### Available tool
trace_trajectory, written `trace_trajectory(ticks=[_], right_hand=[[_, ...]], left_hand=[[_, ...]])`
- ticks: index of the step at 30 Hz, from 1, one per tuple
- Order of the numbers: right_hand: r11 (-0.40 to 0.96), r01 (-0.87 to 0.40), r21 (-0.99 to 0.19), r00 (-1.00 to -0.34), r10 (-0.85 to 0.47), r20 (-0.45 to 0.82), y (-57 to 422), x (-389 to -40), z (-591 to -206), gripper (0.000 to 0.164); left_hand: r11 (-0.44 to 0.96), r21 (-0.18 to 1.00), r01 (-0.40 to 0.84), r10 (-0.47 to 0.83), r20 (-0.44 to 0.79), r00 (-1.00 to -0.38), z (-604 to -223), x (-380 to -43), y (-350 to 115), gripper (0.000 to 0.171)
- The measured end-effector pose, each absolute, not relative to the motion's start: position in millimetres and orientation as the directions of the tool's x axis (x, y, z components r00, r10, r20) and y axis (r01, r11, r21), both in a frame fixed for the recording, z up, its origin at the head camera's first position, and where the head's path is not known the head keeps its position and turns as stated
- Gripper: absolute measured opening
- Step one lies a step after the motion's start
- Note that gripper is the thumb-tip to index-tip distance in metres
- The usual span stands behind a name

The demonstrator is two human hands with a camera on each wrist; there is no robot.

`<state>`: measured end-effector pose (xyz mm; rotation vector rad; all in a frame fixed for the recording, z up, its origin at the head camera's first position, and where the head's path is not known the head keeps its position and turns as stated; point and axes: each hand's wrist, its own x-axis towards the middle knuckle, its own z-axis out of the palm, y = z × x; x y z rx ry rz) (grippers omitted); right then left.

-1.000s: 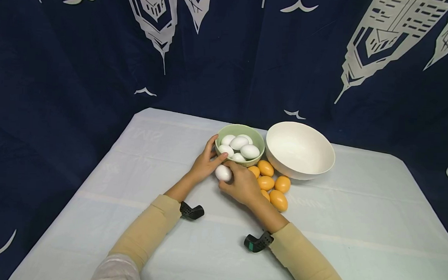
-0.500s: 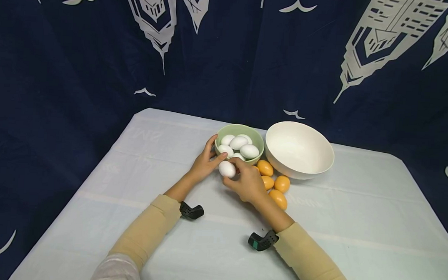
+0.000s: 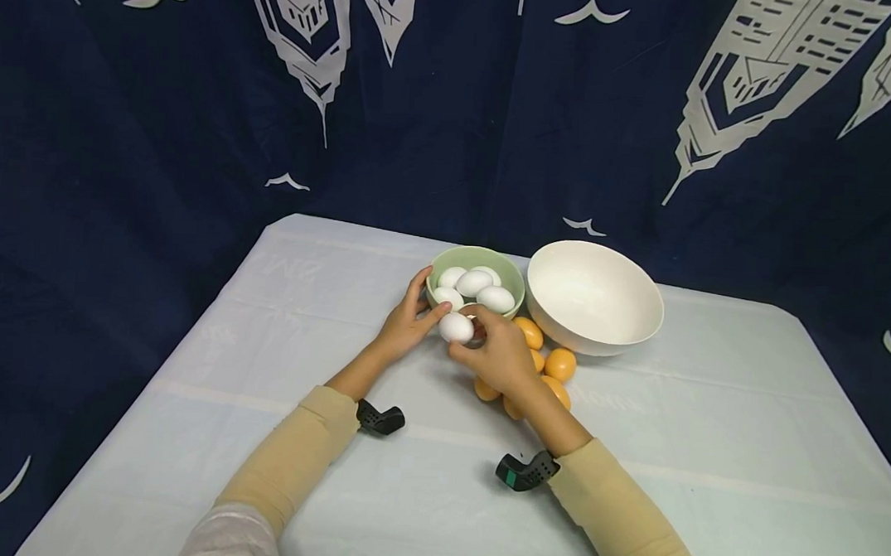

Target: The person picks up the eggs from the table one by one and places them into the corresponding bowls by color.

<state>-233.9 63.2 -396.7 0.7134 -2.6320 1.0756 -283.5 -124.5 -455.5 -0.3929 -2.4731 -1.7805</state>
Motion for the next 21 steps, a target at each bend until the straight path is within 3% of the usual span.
trace_trajectory(ticks=[12,21], right_hand=[[0.595,-0.482,-0.644,-0.872,-0.253,0.419,66,-239,-389,0.036],[0.635,-0.412,-0.653,-0.904,-0.199,0.377,66,-246,-387,0.041]], left_hand=[[0.299,0.918,0.261,0.174,0.216,-0.961,-454,-282,-126,0.074],[0.307,0.922,0.236,0.164,0.193,-0.967,-453,-283,-126,0.073]])
